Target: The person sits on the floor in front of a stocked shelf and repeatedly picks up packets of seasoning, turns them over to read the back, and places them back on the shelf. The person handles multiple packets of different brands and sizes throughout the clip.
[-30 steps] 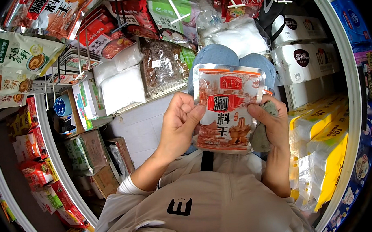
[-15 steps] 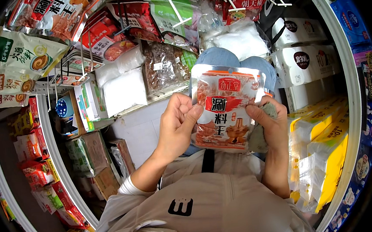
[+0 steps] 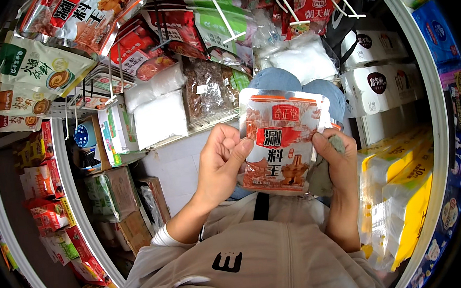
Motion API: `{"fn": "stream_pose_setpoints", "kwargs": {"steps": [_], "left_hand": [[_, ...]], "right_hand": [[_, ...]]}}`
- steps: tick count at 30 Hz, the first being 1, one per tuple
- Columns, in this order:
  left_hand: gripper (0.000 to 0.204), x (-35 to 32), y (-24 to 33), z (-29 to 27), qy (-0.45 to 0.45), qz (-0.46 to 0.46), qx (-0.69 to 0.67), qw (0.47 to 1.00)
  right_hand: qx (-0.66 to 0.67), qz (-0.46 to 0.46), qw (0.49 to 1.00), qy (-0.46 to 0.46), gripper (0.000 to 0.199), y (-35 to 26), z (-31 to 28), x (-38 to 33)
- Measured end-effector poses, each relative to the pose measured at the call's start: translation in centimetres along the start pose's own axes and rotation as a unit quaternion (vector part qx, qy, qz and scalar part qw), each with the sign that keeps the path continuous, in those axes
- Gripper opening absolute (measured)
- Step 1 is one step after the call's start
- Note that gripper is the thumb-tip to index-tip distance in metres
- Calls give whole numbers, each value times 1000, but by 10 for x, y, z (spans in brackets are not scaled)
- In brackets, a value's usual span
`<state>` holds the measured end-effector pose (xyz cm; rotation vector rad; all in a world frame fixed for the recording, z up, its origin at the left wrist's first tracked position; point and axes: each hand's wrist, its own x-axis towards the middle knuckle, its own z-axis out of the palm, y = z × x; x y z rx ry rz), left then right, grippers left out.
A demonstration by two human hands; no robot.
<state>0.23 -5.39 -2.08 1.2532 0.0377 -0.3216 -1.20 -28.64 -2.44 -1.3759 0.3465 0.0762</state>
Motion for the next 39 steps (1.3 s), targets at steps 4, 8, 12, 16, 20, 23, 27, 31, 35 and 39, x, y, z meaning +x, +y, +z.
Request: {"fn": "stream_pose_setpoints", "kwargs": {"steps": [4, 8, 12, 16, 20, 23, 27, 31, 35, 39], "left_hand": [[11, 4, -7, 1, 22, 14, -45, 999], [37, 12, -8, 11, 30, -38, -149, 988], [45, 32, -58, 0, -81, 62, -402, 910], [39, 41, -64, -5, -157, 97, -472, 862], [34, 41, -64, -9, -177, 89, -479, 855], [34, 35, -48, -10, -146, 76, -449, 878], [28, 14, -21, -46, -79, 79, -314, 943], [37, -7, 43, -47, -78, 121, -170, 975], [32, -16, 67, -63, 41, 186, -29, 981], [22, 8, 138, -64, 191, 312, 23, 931]], "right_hand": [[-104, -37, 994, 17, 9, -22, 14, -9], [-278, -370, 883, -74, 17, -24, 41, -24], [-402, -421, 784, -217, 31, -34, 81, -44], [-387, -458, 783, -166, 33, -11, 104, -52], [-389, -450, 781, -189, 32, -9, 108, -53], [-361, -405, 814, -210, 28, -18, 101, -48], [-257, -337, 894, -145, 17, -44, 89, -30], [-191, -305, 928, -94, 10, -61, 86, -20], [-190, -371, 906, -80, 11, -65, 105, -12], [-193, -318, 925, -73, 10, -67, 99, -8]]}}
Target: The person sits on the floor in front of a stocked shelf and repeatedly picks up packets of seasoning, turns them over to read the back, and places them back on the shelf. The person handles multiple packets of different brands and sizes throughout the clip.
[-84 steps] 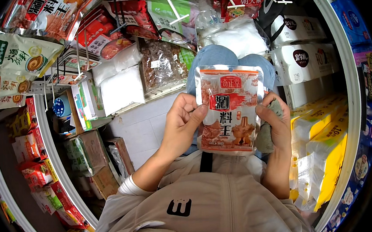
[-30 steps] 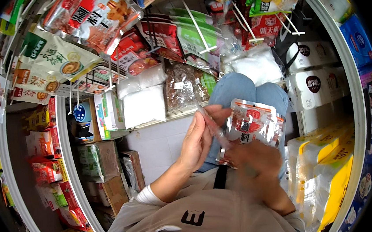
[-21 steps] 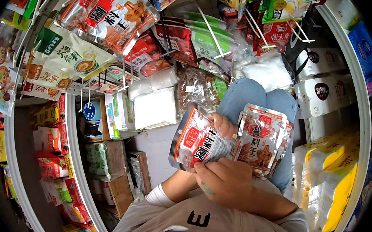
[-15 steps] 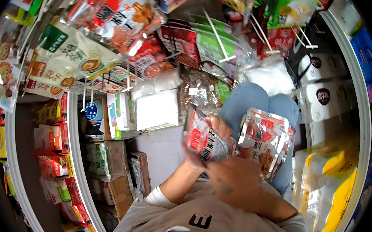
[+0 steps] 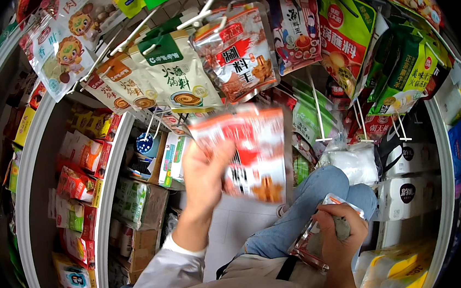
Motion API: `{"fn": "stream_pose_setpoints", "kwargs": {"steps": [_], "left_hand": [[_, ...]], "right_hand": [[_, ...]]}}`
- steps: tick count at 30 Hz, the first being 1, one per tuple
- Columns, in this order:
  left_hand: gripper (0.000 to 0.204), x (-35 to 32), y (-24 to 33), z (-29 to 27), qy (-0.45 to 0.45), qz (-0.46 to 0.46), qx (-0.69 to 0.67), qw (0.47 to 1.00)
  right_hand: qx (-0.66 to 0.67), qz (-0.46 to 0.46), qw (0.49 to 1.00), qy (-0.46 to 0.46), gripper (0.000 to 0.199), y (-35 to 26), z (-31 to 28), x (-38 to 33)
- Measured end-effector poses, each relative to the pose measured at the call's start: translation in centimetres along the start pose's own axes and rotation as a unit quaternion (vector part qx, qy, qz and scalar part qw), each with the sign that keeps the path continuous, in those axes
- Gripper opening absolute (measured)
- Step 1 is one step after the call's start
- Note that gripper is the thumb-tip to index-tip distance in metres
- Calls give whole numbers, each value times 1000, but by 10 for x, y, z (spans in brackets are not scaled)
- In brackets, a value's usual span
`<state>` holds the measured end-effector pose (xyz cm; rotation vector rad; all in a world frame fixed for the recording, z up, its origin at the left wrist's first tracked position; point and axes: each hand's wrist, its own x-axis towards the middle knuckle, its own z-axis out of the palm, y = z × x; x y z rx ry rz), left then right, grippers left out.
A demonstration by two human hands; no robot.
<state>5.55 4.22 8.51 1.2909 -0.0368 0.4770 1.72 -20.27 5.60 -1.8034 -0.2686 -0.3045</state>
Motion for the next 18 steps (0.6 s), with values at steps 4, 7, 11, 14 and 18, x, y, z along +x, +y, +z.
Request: {"fn": "stream_pose_setpoints", "kwargs": {"steps": [4, 7, 11, 14, 18], "left_hand": [[17, 54, 27, 17, 72, 98, 76, 990], [18, 81, 32, 23, 53, 106, 42, 992], [24, 92, 28, 27, 56, 89, 31, 994], [24, 95, 24, 27, 64, 88, 28, 994], [25, 105, 19, 26, 57, 77, 20, 995]], "right_hand": [[10, 62, 998, 3, 10, 2, -2, -5], [7, 53, 999, 7, 9, 6, 1, -8], [17, 73, 997, 13, 7, 10, -1, -10], [21, 90, 996, 22, 6, 15, -5, -11], [38, 113, 992, 40, 4, 20, -6, -13]]}}
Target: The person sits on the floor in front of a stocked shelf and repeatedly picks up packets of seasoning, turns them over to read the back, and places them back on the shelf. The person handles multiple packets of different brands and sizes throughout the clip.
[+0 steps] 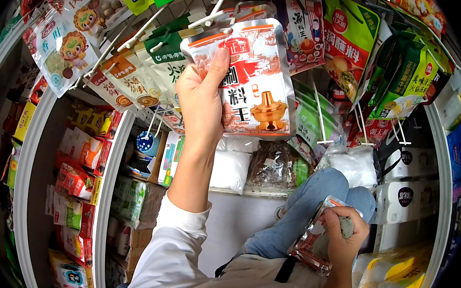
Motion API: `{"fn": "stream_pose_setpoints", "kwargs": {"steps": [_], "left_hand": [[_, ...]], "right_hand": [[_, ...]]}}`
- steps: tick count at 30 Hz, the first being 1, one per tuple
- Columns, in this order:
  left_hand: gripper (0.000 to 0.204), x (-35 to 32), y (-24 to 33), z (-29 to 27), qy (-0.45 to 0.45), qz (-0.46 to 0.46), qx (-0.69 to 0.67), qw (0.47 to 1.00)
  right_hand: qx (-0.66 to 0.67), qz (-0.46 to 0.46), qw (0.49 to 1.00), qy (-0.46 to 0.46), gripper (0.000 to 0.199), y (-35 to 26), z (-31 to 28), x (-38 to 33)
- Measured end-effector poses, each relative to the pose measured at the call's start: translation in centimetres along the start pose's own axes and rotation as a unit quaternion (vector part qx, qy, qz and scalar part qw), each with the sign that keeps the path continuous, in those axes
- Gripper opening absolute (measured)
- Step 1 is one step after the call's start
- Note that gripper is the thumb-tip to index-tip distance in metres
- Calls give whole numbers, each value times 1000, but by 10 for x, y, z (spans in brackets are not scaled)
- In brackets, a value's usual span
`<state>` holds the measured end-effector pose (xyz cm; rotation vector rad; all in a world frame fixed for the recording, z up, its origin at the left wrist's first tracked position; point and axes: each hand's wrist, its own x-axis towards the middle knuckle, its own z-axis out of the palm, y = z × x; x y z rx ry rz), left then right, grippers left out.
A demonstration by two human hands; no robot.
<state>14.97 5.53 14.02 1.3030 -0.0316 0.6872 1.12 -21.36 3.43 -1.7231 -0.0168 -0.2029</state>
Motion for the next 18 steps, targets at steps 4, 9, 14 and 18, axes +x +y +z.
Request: {"fn": "stream_pose_setpoints", "kwargs": {"steps": [4, 9, 14, 18], "left_hand": [[24, 6, -5, -3, 10, 50, 83, 995], [38, -1, -19, 1, 86, 273, 187, 940], [57, -22, -8, -5, 136, 482, 511, 698], [56, -23, -17, -3, 73, 493, 599, 627]], "right_hand": [[-3, -11, 1000, 0, 3, 0, -1, 1], [-38, -24, 999, 20, 3, 6, -8, 2], [-19, -6, 999, 32, 4, 3, -11, 6], [16, 15, 999, 37, 4, 2, -11, 7]]}}
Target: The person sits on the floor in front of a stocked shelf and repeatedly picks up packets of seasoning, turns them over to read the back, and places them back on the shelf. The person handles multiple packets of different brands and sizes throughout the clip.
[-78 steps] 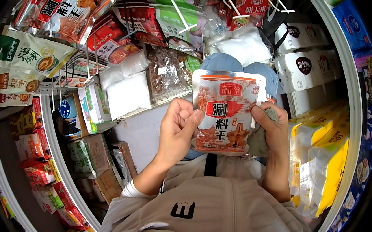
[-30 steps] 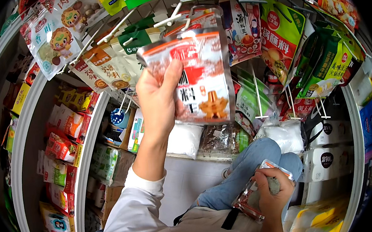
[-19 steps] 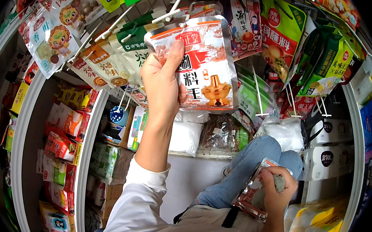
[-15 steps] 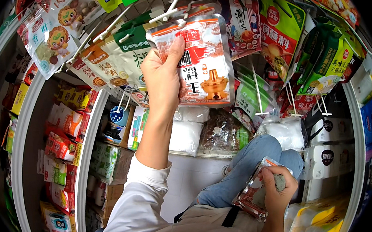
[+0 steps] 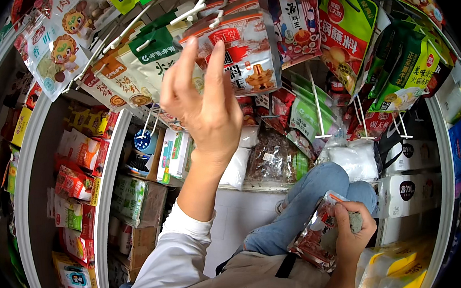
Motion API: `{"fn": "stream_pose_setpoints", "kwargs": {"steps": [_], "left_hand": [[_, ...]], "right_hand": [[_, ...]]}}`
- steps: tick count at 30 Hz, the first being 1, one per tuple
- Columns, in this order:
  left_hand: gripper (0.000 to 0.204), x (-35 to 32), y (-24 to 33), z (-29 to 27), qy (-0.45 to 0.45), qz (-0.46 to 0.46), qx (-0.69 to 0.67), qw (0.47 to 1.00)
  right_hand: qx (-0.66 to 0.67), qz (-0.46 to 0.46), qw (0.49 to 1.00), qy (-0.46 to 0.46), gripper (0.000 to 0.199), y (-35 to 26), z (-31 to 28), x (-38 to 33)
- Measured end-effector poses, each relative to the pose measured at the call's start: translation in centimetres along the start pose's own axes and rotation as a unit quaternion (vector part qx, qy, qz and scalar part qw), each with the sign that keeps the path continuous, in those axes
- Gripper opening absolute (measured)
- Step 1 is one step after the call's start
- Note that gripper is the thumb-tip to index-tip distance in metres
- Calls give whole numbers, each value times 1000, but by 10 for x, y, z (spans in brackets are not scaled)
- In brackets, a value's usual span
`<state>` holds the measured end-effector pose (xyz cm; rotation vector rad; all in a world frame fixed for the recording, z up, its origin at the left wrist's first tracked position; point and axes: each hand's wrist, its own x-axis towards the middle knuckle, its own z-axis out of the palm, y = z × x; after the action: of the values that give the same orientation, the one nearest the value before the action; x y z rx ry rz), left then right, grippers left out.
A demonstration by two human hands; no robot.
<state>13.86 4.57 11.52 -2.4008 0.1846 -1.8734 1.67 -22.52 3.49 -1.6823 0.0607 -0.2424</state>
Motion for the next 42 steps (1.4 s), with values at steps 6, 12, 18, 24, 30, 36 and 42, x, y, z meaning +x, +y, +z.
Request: {"fn": "stream_pose_setpoints", "kwargs": {"steps": [6, 12, 18, 24, 30, 36, 42], "left_hand": [[82, -2, 14, 19, -118, -54, -69, 989], [92, 4, 21, 45, -126, -74, -136, 980], [90, 12, 20, 73, -115, -71, -108, 985], [82, 22, 18, 92, -86, -10, -82, 993], [55, -32, 45, 50, -93, -15, -252, 963], [18, -128, 114, -39, -497, -162, -533, 666], [21, -168, 139, -77, -626, -395, -553, 382]], "right_hand": [[-38, -14, 999, 5, 5, 12, -4, 0], [-42, -1, 999, 9, 5, 15, -6, 2], [-45, 11, 999, 17, 5, 13, -11, 1], [-11, 73, 994, 75, 7, 28, -42, -1], [-71, 174, 979, 77, 8, 57, -90, -10], [-213, 208, 955, 5, 12, 67, -100, -27], [-255, 234, 938, 0, 15, 63, -94, -30]]}}
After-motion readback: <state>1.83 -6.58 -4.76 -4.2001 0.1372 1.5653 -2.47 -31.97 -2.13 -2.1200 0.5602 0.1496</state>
